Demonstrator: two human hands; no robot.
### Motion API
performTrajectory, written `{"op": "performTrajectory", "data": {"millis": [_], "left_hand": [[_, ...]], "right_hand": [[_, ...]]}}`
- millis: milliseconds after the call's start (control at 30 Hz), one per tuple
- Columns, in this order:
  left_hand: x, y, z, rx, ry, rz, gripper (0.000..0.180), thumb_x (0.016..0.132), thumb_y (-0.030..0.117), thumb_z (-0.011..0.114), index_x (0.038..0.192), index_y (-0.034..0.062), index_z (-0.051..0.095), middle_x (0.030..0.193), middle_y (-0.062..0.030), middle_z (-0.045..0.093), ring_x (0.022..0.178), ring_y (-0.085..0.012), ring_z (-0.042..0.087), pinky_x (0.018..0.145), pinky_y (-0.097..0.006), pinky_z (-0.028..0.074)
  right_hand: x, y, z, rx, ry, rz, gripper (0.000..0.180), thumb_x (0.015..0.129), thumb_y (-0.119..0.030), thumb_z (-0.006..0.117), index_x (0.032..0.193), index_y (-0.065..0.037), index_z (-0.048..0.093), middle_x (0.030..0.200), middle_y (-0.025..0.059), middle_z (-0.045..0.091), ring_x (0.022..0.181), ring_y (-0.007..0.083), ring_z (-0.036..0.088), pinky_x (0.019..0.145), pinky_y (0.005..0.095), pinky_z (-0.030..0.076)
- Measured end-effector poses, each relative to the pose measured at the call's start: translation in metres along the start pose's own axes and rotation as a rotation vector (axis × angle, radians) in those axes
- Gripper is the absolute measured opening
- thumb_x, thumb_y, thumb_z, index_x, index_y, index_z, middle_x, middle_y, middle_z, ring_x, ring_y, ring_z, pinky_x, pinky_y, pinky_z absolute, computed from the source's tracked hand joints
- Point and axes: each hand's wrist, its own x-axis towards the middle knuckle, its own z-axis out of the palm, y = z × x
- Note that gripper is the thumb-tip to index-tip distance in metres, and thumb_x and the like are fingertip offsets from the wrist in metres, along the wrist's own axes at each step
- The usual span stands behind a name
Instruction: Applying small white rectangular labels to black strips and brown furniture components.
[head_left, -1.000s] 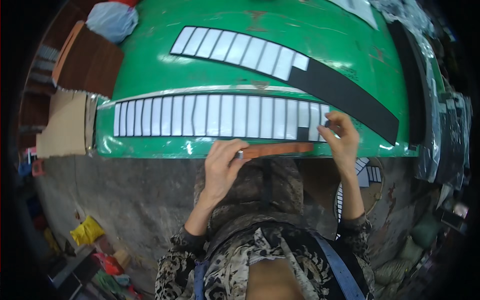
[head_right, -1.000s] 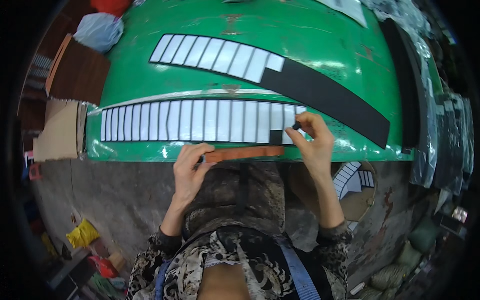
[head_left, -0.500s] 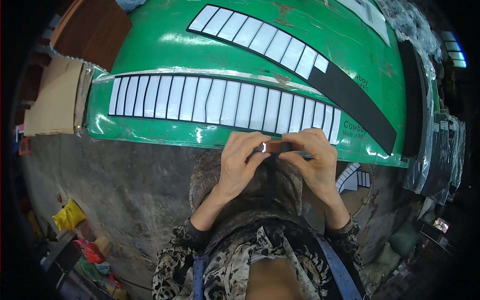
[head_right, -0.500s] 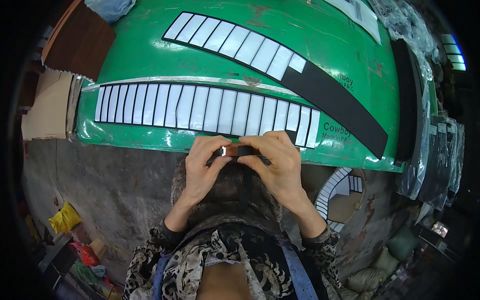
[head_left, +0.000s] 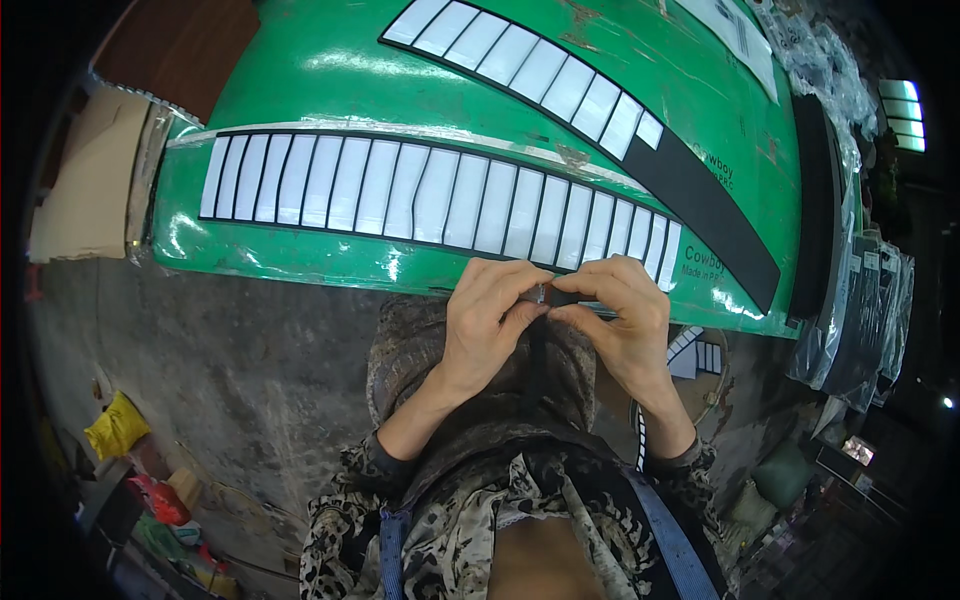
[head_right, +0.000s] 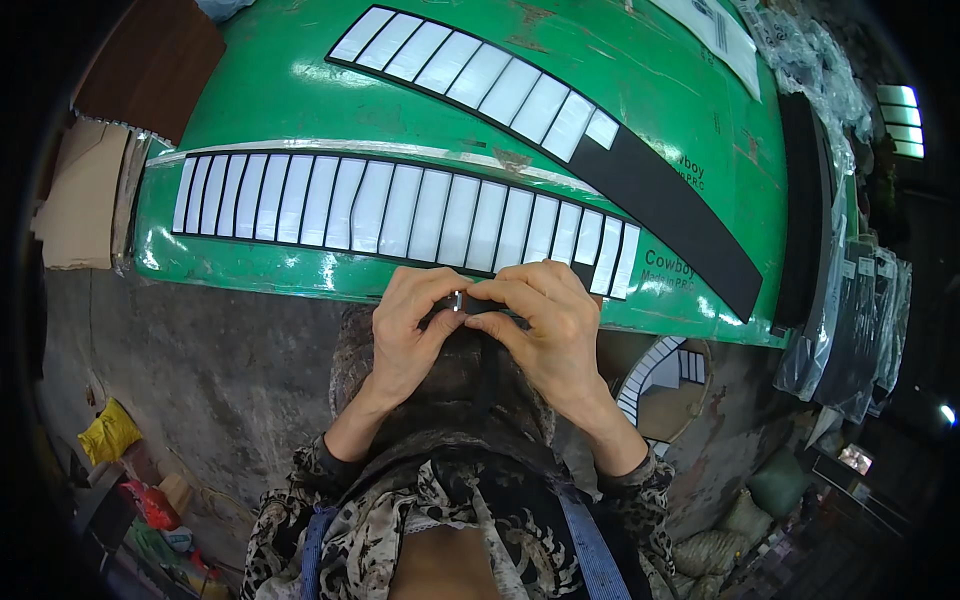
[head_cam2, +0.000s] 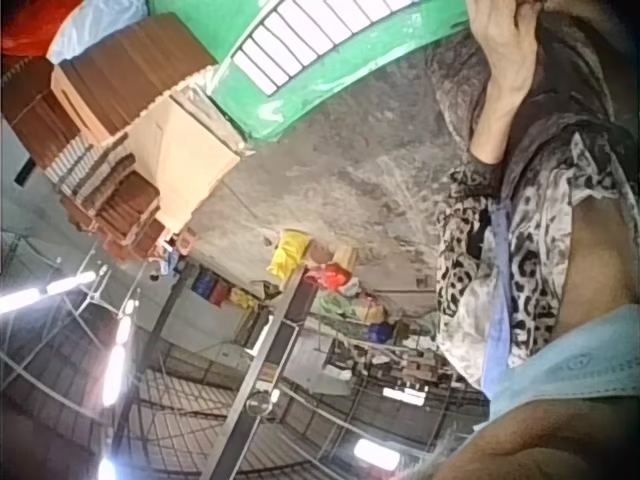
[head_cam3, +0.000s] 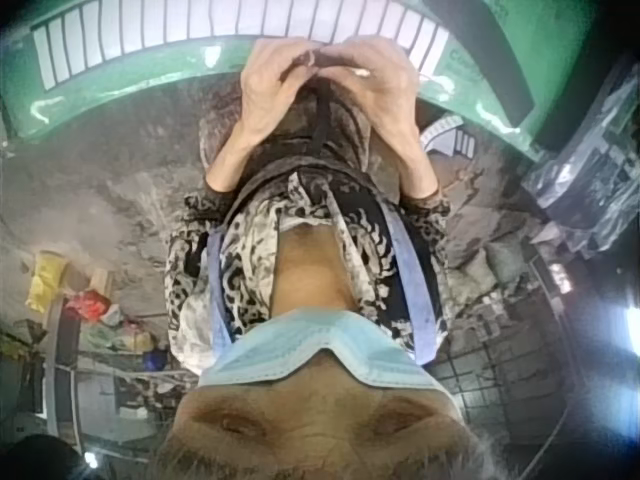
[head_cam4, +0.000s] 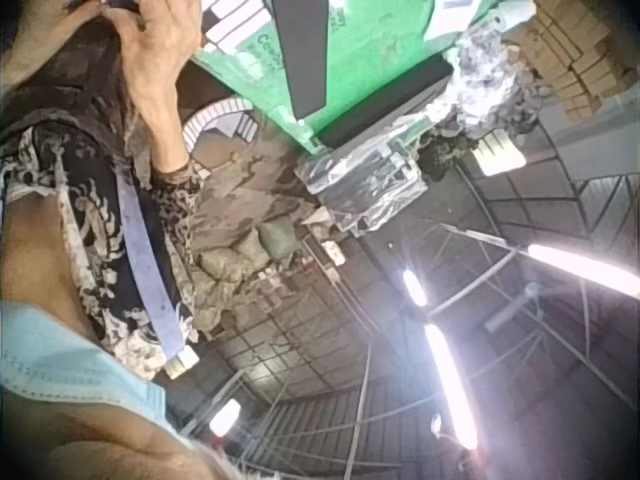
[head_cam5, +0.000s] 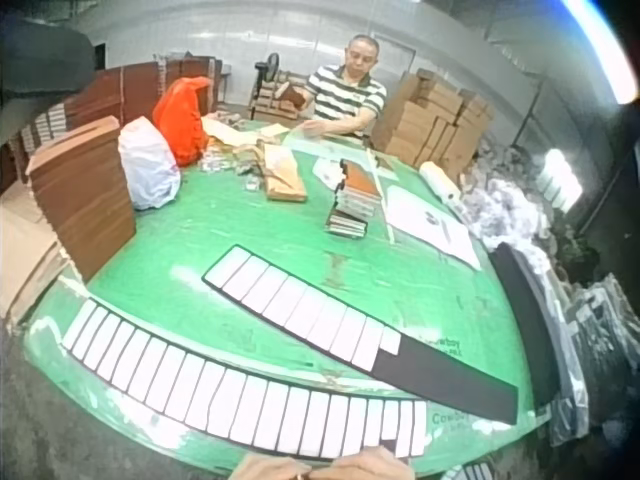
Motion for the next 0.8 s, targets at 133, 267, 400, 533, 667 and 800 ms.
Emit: {"op": "performTrajectory", "data": {"millis": [133, 267, 400, 533, 667, 800], "left_hand": [[-0.0003, -0.0019, 0.001, 0.014, 0.017, 0.031, 0.035, 0.065, -0.003, 0.072, 0.099, 0.0031, 0.065, 0.094, -0.009, 0.064, 0.085, -0.0268, 0.057, 0.072, -0.035, 0.047], [-0.0005, -0.0015, 0.0014, 0.01, 0.022, 0.03, 0.035, 0.065, -0.003, 0.072, 0.099, 0.0031, 0.065, 0.094, -0.0089, 0.065, 0.084, -0.0268, 0.058, 0.072, -0.035, 0.047], [-0.0002, -0.0017, 0.0009, 0.015, 0.017, 0.026, 0.035, 0.064, -0.003, 0.072, 0.098, 0.0033, 0.065, 0.094, -0.0087, 0.065, 0.084, -0.0268, 0.058, 0.072, -0.035, 0.047], [-0.0009, -0.0022, 0.0009, 0.011, 0.015, 0.021, 0.035, 0.064, -0.003, 0.072, 0.098, 0.0035, 0.066, 0.094, -0.0087, 0.065, 0.084, -0.0267, 0.058, 0.072, -0.035, 0.047], [-0.0008, -0.0025, 0.0009, 0.015, 0.015, 0.025, 0.036, 0.064, -0.004, 0.072, 0.098, 0.0034, 0.066, 0.094, -0.0089, 0.065, 0.085, -0.0266, 0.058, 0.072, -0.035, 0.047], [-0.001, -0.0022, 0.0006, 0.017, 0.015, 0.024, 0.037, 0.064, -0.005, 0.072, 0.099, 0.0034, 0.066, 0.094, -0.0093, 0.064, 0.085, -0.0265, 0.058, 0.072, -0.035, 0.047]], "right_hand": [[0.0007, 0.0001, 0.0006, -0.045, -0.004, -0.032, 0.03, 0.059, -0.011, 0.08, 0.087, -0.008, 0.071, 0.08, 0.0026, 0.062, 0.074, 0.0197, 0.055, 0.062, 0.0314, 0.044], [0.0, 0.0007, 0.0016, -0.059, 0.006, -0.042, 0.03, 0.059, -0.011, 0.081, 0.087, -0.008, 0.071, 0.08, 0.0024, 0.062, 0.073, 0.0194, 0.054, 0.062, 0.0314, 0.043], [0.0003, 0.0011, 0.0023, -0.06, 0.008, -0.042, 0.03, 0.058, -0.011, 0.08, 0.087, -0.009, 0.071, 0.079, 0.0021, 0.061, 0.073, 0.0192, 0.053, 0.062, 0.0314, 0.043], [0.0007, 0.001, 0.0014, -0.071, -0.008, -0.052, 0.032, 0.057, -0.012, 0.08, 0.088, -0.009, 0.071, 0.079, 0.0015, 0.061, 0.072, 0.0192, 0.052, 0.061, 0.0318, 0.042], [0.0005, 0.0014, 0.0022, -0.068, 0.002, -0.059, 0.032, 0.057, -0.012, 0.08, 0.088, -0.01, 0.072, 0.079, 0.0007, 0.061, 0.072, 0.0191, 0.052, 0.061, 0.0317, 0.042], [0.0015, 0.0012, 0.0022, -0.07, 0.004, -0.075, 0.032, 0.056, -0.013, 0.08, 0.087, -0.01, 0.072, 0.079, 0.0001, 0.061, 0.071, 0.0189, 0.051, 0.061, 0.0314, 0.042]]}}
